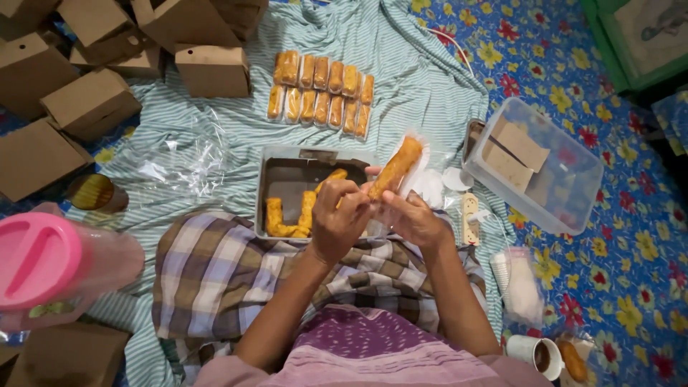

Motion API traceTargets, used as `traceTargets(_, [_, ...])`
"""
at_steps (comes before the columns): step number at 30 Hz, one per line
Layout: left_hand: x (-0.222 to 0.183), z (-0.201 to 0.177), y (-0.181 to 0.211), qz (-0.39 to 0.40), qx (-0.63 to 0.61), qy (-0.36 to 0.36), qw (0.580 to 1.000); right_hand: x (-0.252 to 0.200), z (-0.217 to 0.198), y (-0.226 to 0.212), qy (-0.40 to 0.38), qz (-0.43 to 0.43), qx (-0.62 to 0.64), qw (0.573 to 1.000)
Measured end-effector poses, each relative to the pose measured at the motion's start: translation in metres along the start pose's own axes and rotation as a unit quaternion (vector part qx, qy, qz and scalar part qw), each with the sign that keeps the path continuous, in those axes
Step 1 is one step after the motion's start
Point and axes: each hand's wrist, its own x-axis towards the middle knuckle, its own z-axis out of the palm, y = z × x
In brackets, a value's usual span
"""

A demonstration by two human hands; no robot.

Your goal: Manually wrapping individual rectangular food items into small plastic sleeves.

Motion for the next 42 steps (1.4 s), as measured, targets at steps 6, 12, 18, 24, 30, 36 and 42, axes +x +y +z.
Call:
traceTargets(6, [0.009,-0.004,0.009,0.011,0.003,0.01,1.0,-0.003,-0.011,0.012,-0.007,0.003,-0.005,1.0])
traceTargets(12, [0.006,-0.004,0.009,0.017,0.015,0.01,1.0,-0.006,-0.001,0.01,-0.006,-0.011,0.018,1.0])
traceTargets(18, [0.013,-0.009,0.018,0.007,0.023,0.011,1.0,-0.008,0.012,0.014,-0.005,-0.032,0.034,0.999])
traceTargets(24, [0.003,-0.009,0.012,0.005,0.026,0.004,1.0,-0.007,0.021,0.016,-0.005,-0.043,0.055,0.998])
traceTargets(30, [0.002,-0.016,0.014,-0.017,-0.004,-0.035,0.999,-0.01,0.026,0.013,0.021,-0.025,0.073,0.997])
traceTargets(36, [-0.009,-0.035,0.014,-0.096,-0.101,-0.15,0.979,-0.02,0.007,0.02,0.073,0.042,0.061,0.995])
traceTargets(42, [-0.021,-0.038,-0.001,-0.264,-0.252,-0.175,0.914,-0.029,0.037,-0.033,0.034,0.134,-0.079,0.987])
